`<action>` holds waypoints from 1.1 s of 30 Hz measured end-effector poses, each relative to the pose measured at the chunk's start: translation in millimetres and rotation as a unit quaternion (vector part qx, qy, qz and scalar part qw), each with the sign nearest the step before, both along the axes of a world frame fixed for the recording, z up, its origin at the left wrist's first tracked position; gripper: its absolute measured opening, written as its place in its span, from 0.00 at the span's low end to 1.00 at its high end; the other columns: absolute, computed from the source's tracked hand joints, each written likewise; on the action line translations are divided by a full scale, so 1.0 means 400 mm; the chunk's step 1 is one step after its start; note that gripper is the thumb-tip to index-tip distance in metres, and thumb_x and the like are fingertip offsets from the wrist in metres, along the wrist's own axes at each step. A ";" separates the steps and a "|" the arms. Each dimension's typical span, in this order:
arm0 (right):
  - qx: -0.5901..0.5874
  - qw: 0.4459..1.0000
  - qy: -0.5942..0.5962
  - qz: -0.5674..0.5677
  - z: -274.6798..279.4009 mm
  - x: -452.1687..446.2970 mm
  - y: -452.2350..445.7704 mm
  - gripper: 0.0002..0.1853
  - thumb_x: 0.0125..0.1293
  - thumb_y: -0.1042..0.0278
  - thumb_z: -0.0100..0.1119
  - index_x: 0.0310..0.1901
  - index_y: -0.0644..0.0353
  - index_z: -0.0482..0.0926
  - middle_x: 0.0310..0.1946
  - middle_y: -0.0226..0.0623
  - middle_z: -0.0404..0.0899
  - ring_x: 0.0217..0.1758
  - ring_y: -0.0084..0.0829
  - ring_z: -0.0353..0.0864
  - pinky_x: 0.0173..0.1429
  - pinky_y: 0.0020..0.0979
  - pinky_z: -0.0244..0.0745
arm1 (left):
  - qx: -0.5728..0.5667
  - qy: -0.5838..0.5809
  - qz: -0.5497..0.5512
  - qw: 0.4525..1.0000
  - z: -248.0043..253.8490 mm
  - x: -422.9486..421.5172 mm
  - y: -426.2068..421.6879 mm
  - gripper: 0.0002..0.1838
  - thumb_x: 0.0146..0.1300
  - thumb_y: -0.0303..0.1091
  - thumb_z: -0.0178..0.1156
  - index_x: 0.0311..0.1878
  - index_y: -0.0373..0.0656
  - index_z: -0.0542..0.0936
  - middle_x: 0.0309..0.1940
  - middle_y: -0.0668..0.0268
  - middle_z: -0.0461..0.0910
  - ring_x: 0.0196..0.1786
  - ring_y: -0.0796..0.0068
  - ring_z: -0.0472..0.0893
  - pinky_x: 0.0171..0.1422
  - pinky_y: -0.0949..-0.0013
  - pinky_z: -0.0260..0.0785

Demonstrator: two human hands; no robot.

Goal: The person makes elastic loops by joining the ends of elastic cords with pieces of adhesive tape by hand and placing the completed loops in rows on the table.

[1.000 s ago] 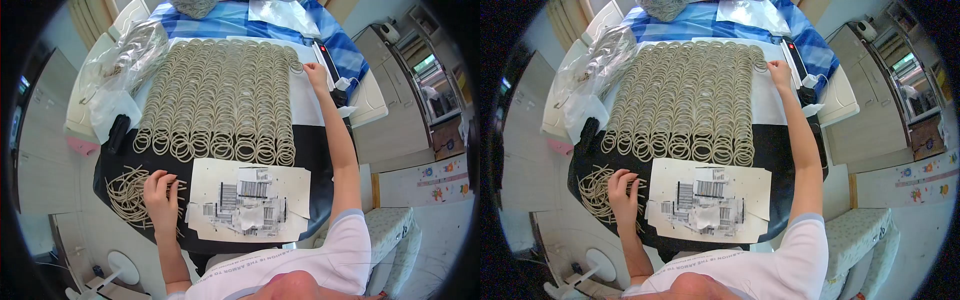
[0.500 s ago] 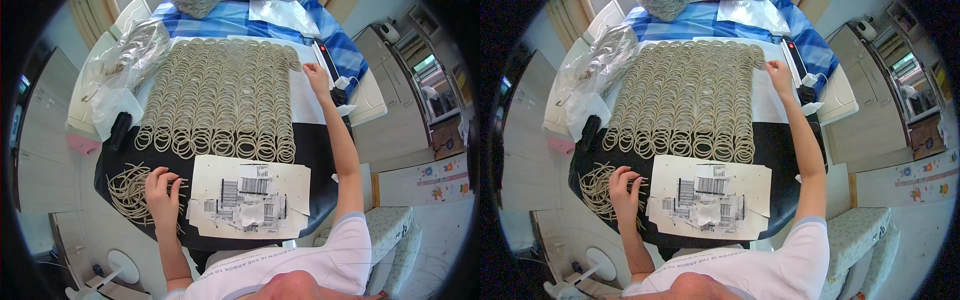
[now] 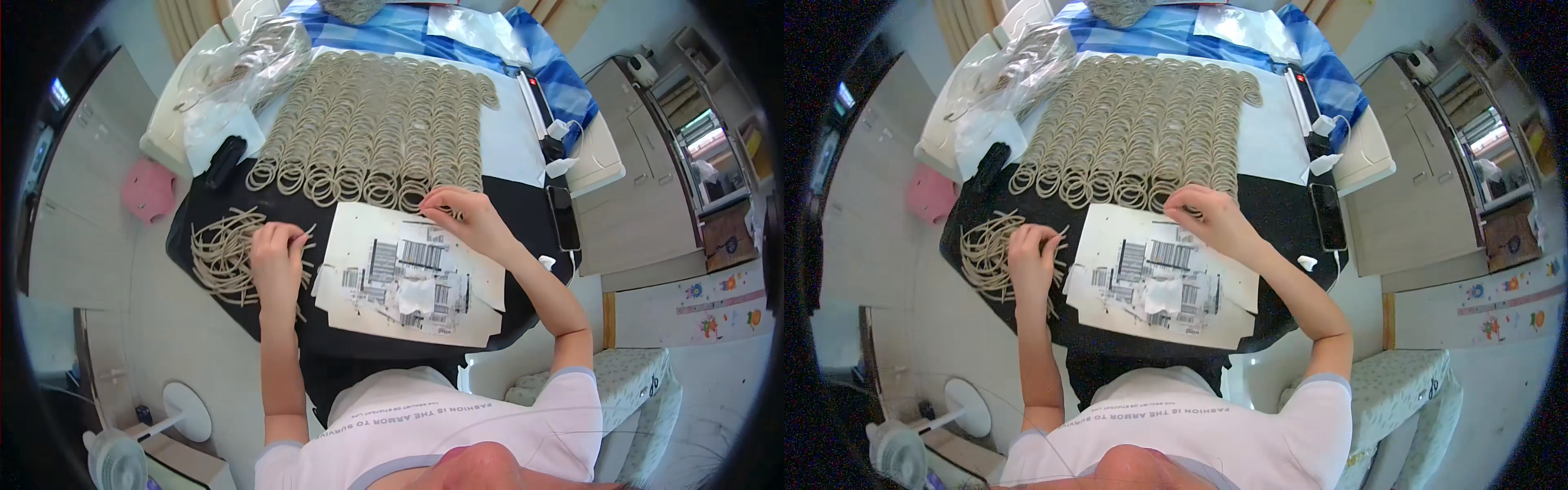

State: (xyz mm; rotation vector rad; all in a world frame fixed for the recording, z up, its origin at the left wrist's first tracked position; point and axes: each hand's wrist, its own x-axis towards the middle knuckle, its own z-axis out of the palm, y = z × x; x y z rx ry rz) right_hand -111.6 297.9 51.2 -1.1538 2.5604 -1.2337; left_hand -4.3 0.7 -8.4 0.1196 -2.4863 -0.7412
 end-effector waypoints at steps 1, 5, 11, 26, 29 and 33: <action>-0.005 1.000 0.010 0.013 0.001 0.021 -0.008 0.06 0.63 0.75 0.63 0.41 0.64 0.81 0.41 0.38 0.83 0.47 0.33 0.83 0.52 0.30 0.76 | 0.000 0.004 0.002 1.000 0.001 0.000 0.001 0.07 0.52 0.25 0.68 0.32 0.40 0.78 0.31 0.64 0.77 0.40 0.59 0.75 0.47 0.59 0.67; -0.013 0.998 0.030 0.051 0.012 0.090 -0.035 0.06 0.61 0.77 0.64 0.40 0.63 0.82 0.41 0.36 0.84 0.46 0.34 0.84 0.52 0.31 0.77 | 0.000 0.018 0.012 1.000 0.010 0.014 0.011 0.07 0.52 0.25 0.67 0.31 0.40 0.77 0.31 0.63 0.77 0.41 0.59 0.76 0.47 0.59 0.67; -0.042 0.996 0.028 0.072 0.047 0.164 -0.037 0.06 0.61 0.74 0.66 0.40 0.63 0.82 0.42 0.38 0.83 0.45 0.35 0.83 0.49 0.32 0.78 | 0.116 0.124 0.032 0.985 0.115 0.100 0.054 0.05 0.59 0.22 0.64 0.36 0.39 0.78 0.35 0.64 0.83 0.34 0.75 0.77 0.39 0.70 0.68; -0.268 0.827 -0.493 0.026 -0.043 0.299 0.004 0.08 0.63 0.81 0.63 0.45 0.66 0.79 0.41 0.35 0.80 0.44 0.28 0.83 0.53 0.30 0.79 | 0.664 -0.079 -0.268 0.694 0.078 0.218 0.226 0.08 0.68 0.22 0.58 0.49 0.37 0.74 0.39 0.58 0.84 0.38 0.73 0.84 0.35 0.75 0.73; -0.375 0.738 -0.560 -0.006 -0.062 0.295 0.040 0.05 0.61 0.80 0.65 0.39 0.68 0.82 0.40 0.37 0.80 0.43 0.29 0.83 0.48 0.31 0.82 | 0.674 -0.128 -0.268 0.676 0.056 0.215 0.244 0.07 0.67 0.21 0.57 0.47 0.37 0.74 0.37 0.57 0.84 0.36 0.72 0.84 0.35 0.75 0.73; -0.418 0.710 -0.562 -0.068 -0.049 0.306 0.043 0.06 0.61 0.78 0.65 0.40 0.69 0.82 0.39 0.39 0.81 0.40 0.26 0.83 0.43 0.28 0.82 | 0.650 -0.151 -0.252 0.701 0.038 0.211 0.271 0.05 0.65 0.20 0.59 0.44 0.36 0.79 0.37 0.58 0.84 0.36 0.72 0.84 0.36 0.76 0.74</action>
